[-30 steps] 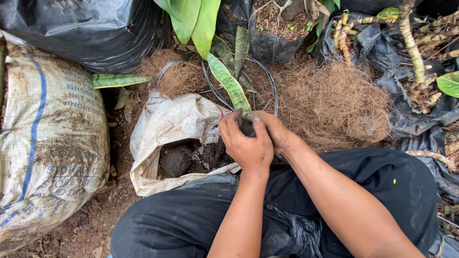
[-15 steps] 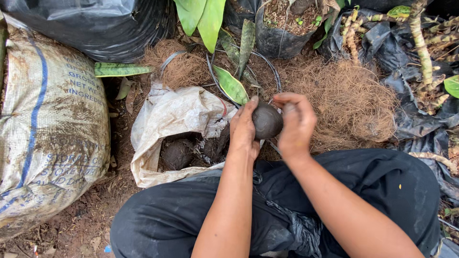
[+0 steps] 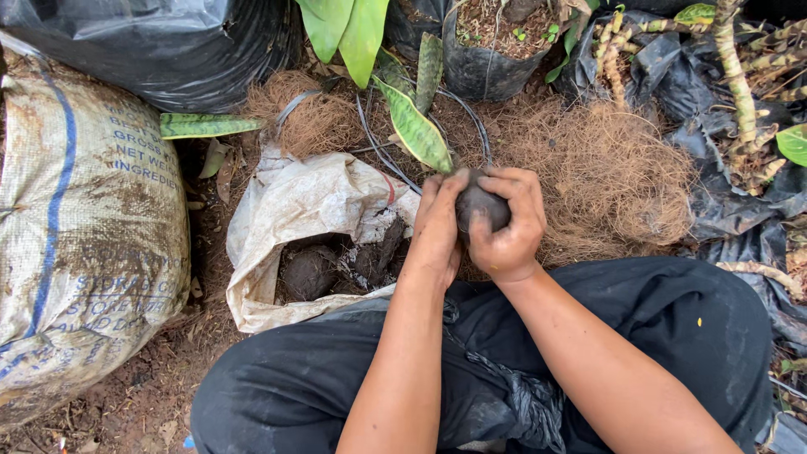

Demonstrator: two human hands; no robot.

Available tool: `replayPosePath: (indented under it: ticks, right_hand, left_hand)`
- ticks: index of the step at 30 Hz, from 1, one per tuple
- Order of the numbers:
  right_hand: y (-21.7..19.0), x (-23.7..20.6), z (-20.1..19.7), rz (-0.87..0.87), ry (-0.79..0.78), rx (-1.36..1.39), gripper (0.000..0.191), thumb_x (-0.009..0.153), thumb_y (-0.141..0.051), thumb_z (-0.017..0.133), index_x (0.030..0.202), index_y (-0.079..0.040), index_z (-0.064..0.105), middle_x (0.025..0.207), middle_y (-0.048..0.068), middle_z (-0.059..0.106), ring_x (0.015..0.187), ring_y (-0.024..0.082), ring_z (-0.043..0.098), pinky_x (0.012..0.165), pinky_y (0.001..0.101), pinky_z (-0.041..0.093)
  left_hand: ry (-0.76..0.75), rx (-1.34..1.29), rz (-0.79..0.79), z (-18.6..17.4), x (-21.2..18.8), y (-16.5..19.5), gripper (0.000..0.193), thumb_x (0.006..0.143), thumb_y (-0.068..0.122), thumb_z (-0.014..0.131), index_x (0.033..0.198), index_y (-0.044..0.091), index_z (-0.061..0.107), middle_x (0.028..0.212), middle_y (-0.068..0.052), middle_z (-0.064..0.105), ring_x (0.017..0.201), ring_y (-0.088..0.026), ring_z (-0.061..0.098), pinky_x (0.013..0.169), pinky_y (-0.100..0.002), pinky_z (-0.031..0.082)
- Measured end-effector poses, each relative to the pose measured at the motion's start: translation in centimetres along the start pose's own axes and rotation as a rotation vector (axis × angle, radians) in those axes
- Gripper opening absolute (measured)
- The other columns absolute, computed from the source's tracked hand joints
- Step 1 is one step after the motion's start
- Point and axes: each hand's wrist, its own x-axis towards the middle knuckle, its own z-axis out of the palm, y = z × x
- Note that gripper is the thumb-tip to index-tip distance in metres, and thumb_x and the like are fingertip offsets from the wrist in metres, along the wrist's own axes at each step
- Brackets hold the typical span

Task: The person sits on the ground and kneads a ball of soil with both hands, rotating and pressing it to shape a round ball, then places the finished ball into a white sack holding other soil balls. They then grab a handful of dry coconut coir fiber and work it around the soil ball.

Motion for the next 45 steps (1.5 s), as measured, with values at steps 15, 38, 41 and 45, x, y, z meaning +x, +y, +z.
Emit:
replayPosePath:
  ticks: [15,38,41,45]
  right_hand:
    - [-0.4,-0.8,1.1,0.069,-0.070,0.028,0.038,0.092,-0.027,0.071,0.118,0.000,0.063,0.120,0.022,0.064,0.116,0.034,0.065,0.103,0.0428,0.054]
    - [3.2,0.8,0.6,0.595,-0.294,0.684,0.026,0.098,-0.026,0.056,0.099,0.000,0.061,0.103,0.005,0.060,0.097,0.012,0.053,0.091,0.0259,0.044]
    - [3.8,0.8,0.8,0.612,-0.312,0.694,0.025,0.099,-0.026,0.058,0.098,-0.001,0.060,0.099,0.006,0.058,0.093,0.013,0.053,0.088,0.0270,0.046]
    - [5.3,1.1,0.8,0.829,-0.349,0.999,0.026,0.098,-0.030,0.058,0.105,-0.005,0.062,0.100,0.007,0.064,0.093,0.016,0.061,0.085,0.0311,0.054]
  left_hand:
    - [0.155,0.114,0.146,-0.9,0.3,0.0,0.029,0.098,0.024,0.057,0.107,-0.001,0.068,0.099,-0.008,0.064,0.090,-0.017,0.059,0.084,-0.033,0.049]
    - [0.199,0.349,0.566,-1.7,0.6,-2.0,0.029,0.102,0.014,0.052,0.098,-0.004,0.075,0.096,-0.008,0.073,0.093,-0.015,0.064,0.092,-0.030,0.050]
    - [0.157,0.317,0.535,-1.5,0.5,-1.5,0.026,0.100,0.015,0.054,0.103,-0.002,0.073,0.100,-0.007,0.073,0.098,-0.015,0.065,0.095,-0.030,0.050]
    - [0.167,0.626,0.634,-0.3,-0.7,-0.4,0.027,0.100,0.020,0.057,0.107,0.000,0.073,0.103,-0.010,0.074,0.100,-0.020,0.070,0.094,-0.031,0.052]
